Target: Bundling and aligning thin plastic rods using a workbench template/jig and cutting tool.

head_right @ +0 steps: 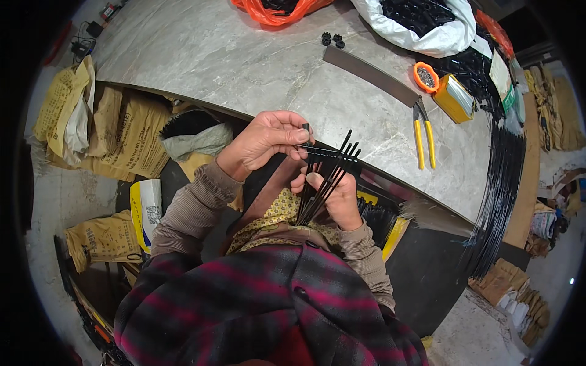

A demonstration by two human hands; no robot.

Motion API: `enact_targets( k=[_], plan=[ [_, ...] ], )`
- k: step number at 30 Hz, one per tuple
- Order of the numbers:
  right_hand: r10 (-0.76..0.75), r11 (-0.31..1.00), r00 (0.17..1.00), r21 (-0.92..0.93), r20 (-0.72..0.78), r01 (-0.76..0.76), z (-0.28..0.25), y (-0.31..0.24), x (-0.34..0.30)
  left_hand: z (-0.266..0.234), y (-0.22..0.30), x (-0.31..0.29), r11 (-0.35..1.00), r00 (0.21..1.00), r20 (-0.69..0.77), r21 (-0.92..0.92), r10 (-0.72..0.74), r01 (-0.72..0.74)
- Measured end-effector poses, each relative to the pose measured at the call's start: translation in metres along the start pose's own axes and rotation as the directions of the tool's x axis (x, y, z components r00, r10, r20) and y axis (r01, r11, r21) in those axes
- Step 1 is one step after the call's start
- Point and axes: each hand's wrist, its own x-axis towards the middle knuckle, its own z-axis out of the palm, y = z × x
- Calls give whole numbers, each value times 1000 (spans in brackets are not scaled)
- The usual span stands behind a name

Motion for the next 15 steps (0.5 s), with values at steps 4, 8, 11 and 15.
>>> enact_targets(
  k=[4, 8, 11, 15],
  plan=[
    [0, 1000, 1000, -21, -10, 0, 2, -2, 0, -1, -2, 2, 1000, 1000, 13, -13, -21, 21],
    [-12, 1000, 1000, -24, -6, 12, 0, 1, 2, -2, -3, 3, 999, 999, 22, -26, -46, 46],
    [-25, 999, 1000, -31, -5, 25, 0, 1, 3, -2, -4, 3, 998, 999, 21, -37, -44, 45],
    [-11, 1000, 1000, -12, -10, 11, 0, 3, 3, -5, -7, 3, 996, 999, 31, -83, -21, 24]
  ],
)
